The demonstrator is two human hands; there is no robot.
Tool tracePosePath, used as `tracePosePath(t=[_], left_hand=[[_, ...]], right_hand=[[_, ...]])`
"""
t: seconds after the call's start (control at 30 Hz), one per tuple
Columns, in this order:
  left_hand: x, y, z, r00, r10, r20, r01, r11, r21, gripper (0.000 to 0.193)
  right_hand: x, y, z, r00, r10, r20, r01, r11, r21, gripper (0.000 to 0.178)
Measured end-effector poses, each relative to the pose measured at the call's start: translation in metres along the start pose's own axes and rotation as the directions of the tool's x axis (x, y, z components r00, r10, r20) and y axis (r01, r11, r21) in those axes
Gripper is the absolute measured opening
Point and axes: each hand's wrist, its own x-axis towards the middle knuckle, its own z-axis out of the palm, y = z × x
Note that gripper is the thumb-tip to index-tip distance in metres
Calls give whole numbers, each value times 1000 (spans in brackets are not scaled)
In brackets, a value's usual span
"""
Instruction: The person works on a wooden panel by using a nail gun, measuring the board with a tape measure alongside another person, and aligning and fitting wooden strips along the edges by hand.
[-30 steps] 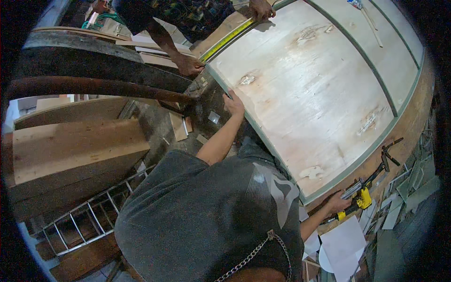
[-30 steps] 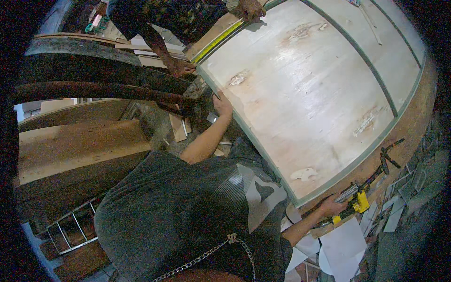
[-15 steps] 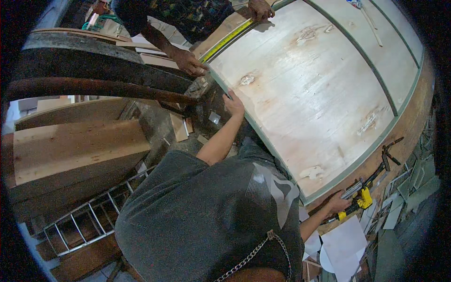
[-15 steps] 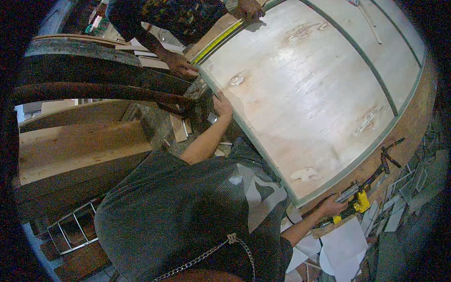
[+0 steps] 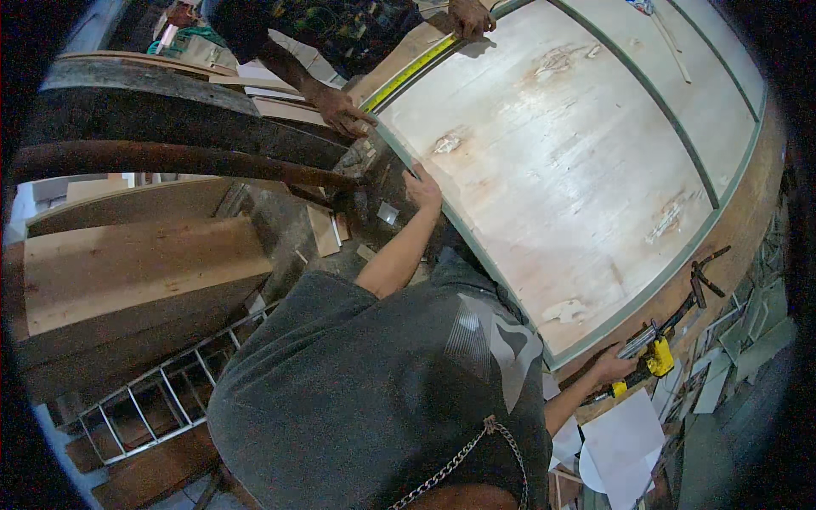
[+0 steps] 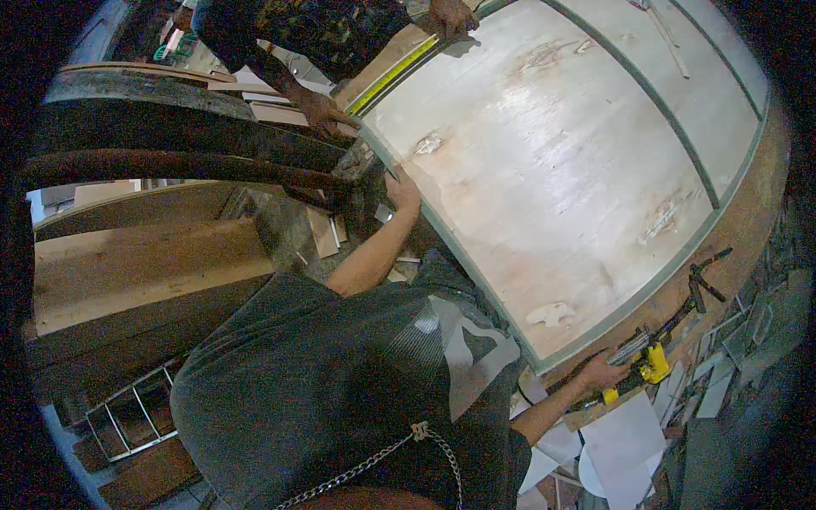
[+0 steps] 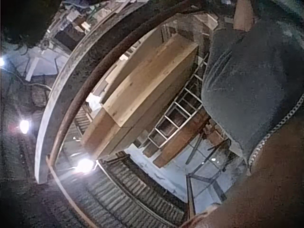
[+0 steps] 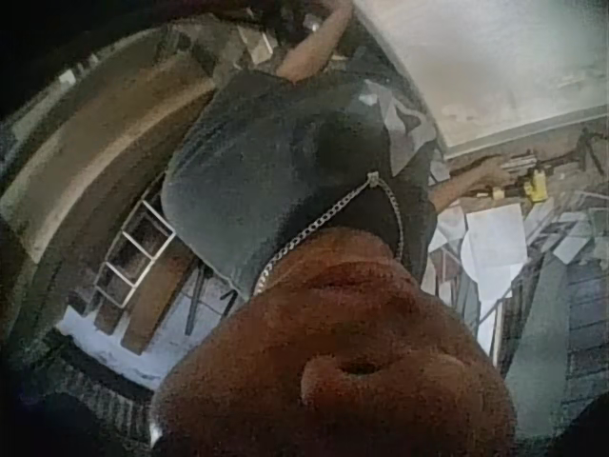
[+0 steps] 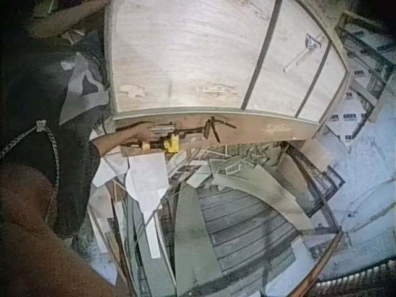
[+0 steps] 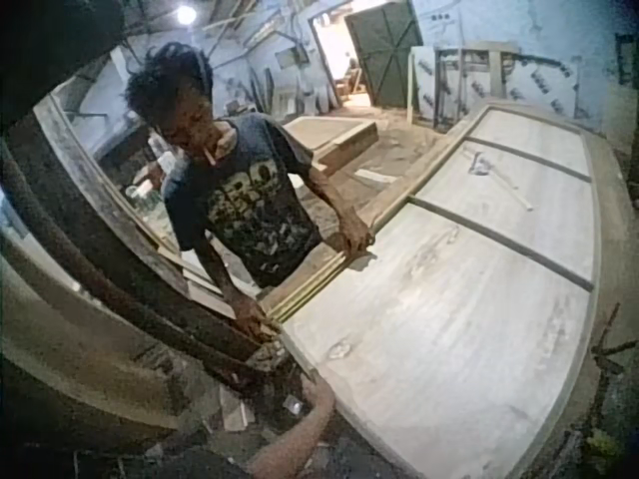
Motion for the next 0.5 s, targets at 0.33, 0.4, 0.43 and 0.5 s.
tracePosePath(t=[0.33,0.4,0.43,0.5], left_hand=[[0,3,-3,990,-115,77,115,993,14,66],[0,3,-2,994,-95,49,95,995,13,65],[1,1,0,994,-95,49,95,995,13,65],[3,-6,4,997,-75,26,75,997,17,67]], right_hand=[[0,3,2,1000,7,7,-7,1000,-1,51],[0,1,1,1000,0,9,0,999,35,52],[0,4,3,1000,0,8,0,999,35,52],[1,14,11,995,-68,-68,70,997,33,54]])
